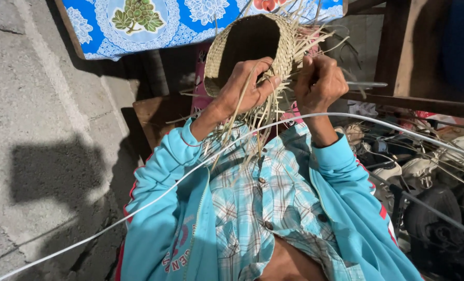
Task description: The person is weaving a hat using dried straw or grass strands, carefully tucking and pulling them to form the structure.
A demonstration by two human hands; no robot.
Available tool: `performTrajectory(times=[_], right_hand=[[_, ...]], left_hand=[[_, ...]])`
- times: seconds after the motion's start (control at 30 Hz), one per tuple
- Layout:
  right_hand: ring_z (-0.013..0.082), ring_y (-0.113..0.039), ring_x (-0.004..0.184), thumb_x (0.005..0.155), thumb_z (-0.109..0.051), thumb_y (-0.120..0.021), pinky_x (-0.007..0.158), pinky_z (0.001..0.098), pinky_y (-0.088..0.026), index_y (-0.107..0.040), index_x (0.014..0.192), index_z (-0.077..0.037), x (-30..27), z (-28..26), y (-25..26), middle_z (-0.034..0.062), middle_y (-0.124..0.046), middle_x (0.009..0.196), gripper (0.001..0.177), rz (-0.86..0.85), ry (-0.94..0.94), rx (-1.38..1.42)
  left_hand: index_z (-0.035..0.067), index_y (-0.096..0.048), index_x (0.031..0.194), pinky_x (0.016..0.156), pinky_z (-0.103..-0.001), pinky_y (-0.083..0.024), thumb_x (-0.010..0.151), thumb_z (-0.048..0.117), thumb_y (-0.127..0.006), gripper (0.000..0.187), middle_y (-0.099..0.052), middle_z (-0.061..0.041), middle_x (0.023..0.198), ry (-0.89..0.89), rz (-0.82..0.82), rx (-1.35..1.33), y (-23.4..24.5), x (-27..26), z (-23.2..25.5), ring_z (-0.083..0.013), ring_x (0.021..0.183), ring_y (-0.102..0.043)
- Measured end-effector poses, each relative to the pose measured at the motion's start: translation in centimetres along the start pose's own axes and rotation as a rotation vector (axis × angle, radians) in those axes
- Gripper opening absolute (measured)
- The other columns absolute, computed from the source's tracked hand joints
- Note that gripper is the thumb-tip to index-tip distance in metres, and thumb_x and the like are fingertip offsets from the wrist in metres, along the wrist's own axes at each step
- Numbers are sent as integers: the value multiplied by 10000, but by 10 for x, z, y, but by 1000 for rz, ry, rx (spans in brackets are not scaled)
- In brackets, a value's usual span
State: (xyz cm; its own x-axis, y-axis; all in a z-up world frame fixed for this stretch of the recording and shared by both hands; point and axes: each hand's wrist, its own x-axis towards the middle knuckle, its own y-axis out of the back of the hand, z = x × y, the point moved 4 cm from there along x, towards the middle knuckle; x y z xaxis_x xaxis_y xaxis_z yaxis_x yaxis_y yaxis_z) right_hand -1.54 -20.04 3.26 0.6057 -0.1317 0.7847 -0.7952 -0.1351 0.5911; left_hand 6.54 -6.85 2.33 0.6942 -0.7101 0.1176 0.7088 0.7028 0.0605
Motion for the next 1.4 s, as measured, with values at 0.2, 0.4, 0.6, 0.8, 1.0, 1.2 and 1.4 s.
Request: performTrajectory(times=[0.2,0.4,0.6,0.8,1.0,1.2,1.4], right_hand=[[162,-365,412,928,-227,-454,404,294,-267,-485,769,-73,15,-12,0,34,-420,527,224,-13,-29,-86],[99,-356,381,926,-198,-489,344,267,-300,-461,733,-69,7,3,-15,-8,-405,488,234,-26,-62,173],[115,-320,415,920,-102,-521,409,278,-265,-413,733,-34,25,-7,-12,58,-402,522,226,-165,-185,490],[90,-290,430,899,-148,-560,412,273,-235,-413,706,-53,20,-1,-14,45,-378,503,260,-152,-326,506],[86,-261,463,869,-164,-603,424,257,-229,-381,668,-77,19,-2,-14,17,-350,521,311,-106,-445,501],[106,-305,404,904,-158,-527,397,274,-242,-419,705,-48,22,-11,-3,52,-399,505,251,-76,-290,412],[245,-486,367,839,-153,-626,404,267,-415,-572,695,-69,-3,18,-8,40,-426,420,175,60,-161,163]], left_hand=[[59,-338,686,480,-300,-209,858,184,-479,255,-247,-18,601,-110,11,110,-4,0,4,-131,537,-240],[84,-332,636,442,-257,-230,853,144,-488,273,-267,-2,600,-88,-10,97,-6,3,-2,-102,513,-266],[94,-295,667,486,-295,-199,854,164,-489,279,-220,4,601,-59,-33,88,-5,3,2,-112,532,-223],[66,-355,637,484,-294,-270,831,138,-511,259,-323,-17,605,-51,-53,91,-4,6,6,-124,533,-311],[57,-340,599,540,-306,-296,824,169,-544,324,-295,-17,575,6,-22,88,-3,4,3,-124,537,-308],[76,-316,605,481,-273,-216,838,132,-519,314,-269,-9,614,-25,-40,57,-6,2,1,-111,536,-264],[70,-447,621,514,-254,-381,771,149,-568,208,-418,-54,547,5,12,-34,-3,6,8,-104,573,-417]])
